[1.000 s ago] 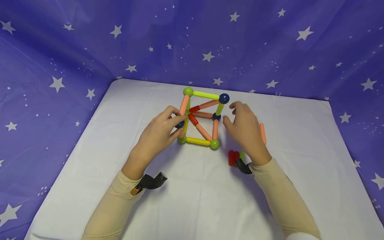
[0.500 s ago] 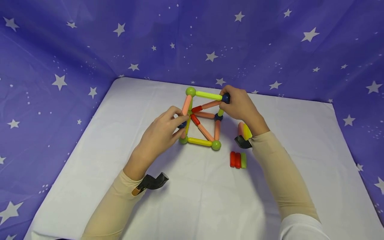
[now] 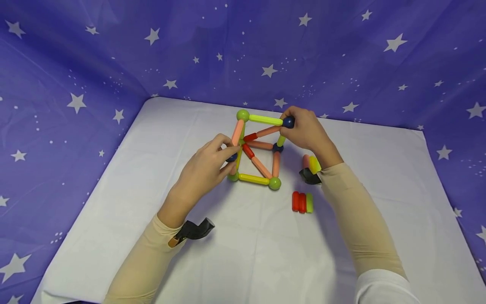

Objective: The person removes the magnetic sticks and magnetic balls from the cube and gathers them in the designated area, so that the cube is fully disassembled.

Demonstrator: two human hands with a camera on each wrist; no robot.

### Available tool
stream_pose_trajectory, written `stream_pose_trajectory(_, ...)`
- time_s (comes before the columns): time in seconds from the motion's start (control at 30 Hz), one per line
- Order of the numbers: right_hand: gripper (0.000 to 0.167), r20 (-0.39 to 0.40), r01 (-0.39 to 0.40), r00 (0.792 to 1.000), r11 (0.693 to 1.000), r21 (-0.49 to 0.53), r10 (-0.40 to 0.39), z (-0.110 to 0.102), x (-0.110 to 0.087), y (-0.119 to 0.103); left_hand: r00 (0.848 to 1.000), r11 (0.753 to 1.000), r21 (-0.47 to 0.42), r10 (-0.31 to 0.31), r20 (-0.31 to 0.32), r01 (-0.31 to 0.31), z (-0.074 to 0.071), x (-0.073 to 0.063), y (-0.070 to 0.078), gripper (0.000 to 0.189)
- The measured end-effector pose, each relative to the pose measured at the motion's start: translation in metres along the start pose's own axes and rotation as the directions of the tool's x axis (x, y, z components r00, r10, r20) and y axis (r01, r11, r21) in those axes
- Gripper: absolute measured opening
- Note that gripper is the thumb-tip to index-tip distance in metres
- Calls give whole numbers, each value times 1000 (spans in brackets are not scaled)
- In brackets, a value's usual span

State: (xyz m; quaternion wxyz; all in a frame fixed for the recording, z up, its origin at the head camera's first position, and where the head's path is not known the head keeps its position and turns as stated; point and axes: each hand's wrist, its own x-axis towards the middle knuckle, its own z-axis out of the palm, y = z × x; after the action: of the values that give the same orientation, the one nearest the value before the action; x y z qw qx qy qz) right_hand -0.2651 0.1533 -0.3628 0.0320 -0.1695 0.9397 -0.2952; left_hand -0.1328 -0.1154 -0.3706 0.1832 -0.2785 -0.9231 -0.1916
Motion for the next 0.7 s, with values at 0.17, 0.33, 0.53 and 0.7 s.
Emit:
stream_pose_trajectory(0.17,27,29,-13,999,1000,-18,14,-3,-1,0,1000,1000,5,5,-3,-5,1,0,0,27)
stream_pose_trajectory(0.33,30,18,-14,1000,1000,-6,14,-3,-3,1,1000,1000,4,5,-1,-5,0,-1,1,27)
stream_pose_trajectory(0.53,32,-42,12,999,1000,-9,-12,-2,-2,3,1000,1000,-4,2,-3,-2,-1,-1,1,27)
stream_pose_trajectory(0.7,34,-60,30,998,999,25,-28,-3,-2,5,1000,1000,-2,5,-3,-5,-2,-1,0,27)
